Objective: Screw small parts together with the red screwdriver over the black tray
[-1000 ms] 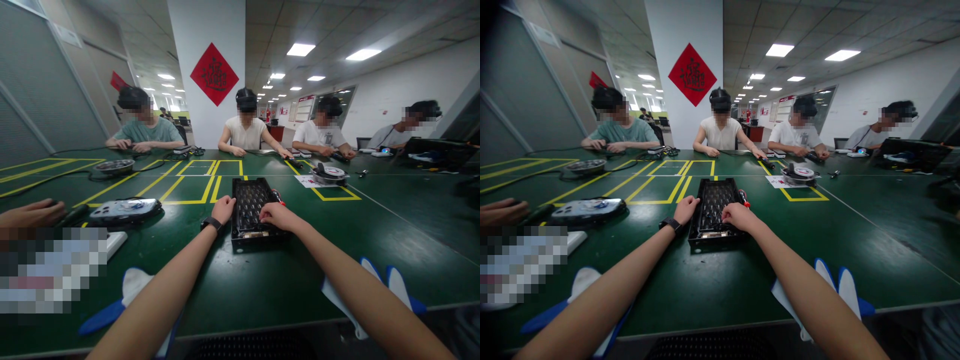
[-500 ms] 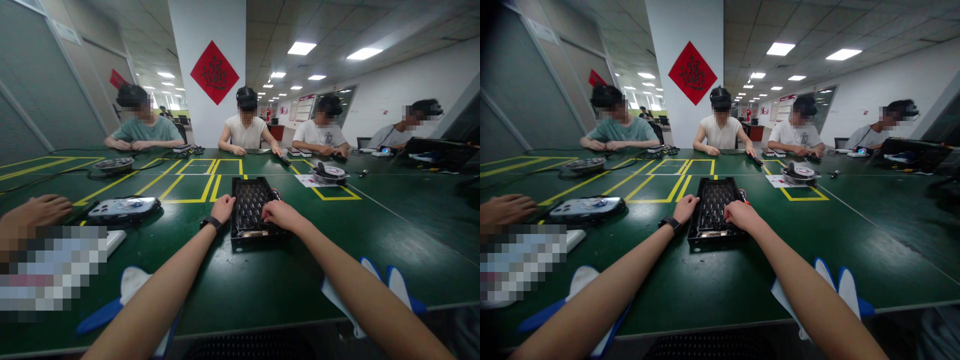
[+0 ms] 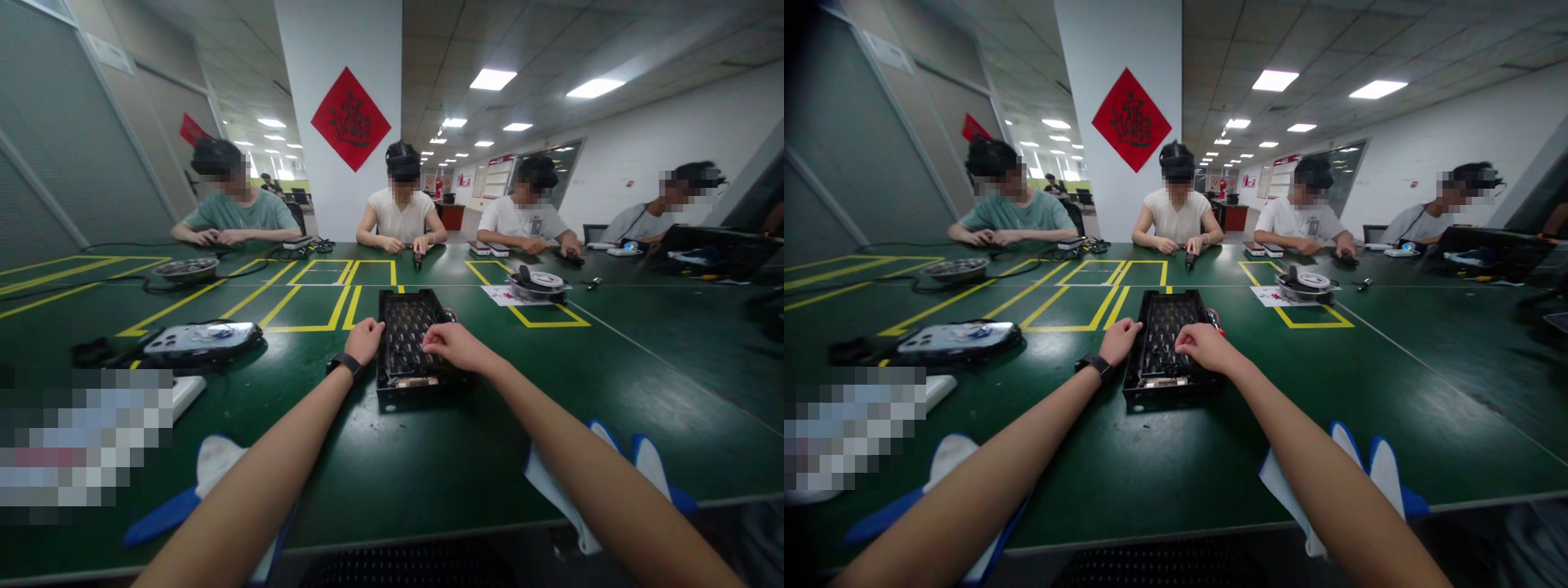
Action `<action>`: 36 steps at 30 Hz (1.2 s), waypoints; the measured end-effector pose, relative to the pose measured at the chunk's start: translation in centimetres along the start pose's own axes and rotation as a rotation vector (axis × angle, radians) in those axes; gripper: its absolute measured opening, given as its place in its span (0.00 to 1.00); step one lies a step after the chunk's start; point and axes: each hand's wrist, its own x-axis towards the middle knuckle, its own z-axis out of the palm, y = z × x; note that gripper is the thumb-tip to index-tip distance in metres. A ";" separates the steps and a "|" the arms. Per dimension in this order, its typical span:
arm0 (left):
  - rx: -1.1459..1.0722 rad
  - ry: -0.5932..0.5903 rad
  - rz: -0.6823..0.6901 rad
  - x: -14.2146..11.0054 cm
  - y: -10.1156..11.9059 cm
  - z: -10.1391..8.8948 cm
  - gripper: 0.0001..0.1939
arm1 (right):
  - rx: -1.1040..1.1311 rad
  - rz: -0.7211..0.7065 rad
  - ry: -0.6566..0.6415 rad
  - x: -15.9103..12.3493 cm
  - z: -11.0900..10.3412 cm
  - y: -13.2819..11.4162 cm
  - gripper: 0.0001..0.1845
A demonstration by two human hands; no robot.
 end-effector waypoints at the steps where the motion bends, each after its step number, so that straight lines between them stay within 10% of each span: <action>1: 0.001 0.004 0.005 0.0 0.0 0.0 0.18 | 0.069 -0.023 -0.030 0.0 -0.1 -0.2 0.09; 12: 0.005 0.015 0.012 0.2 -0.4 0.3 0.18 | 0.235 -0.005 -0.334 -0.4 -1.4 -0.3 0.13; 36: 0.002 0.004 -0.003 0.1 -0.3 0.2 0.18 | 0.195 -0.021 -0.407 -0.5 -1.2 -0.1 0.16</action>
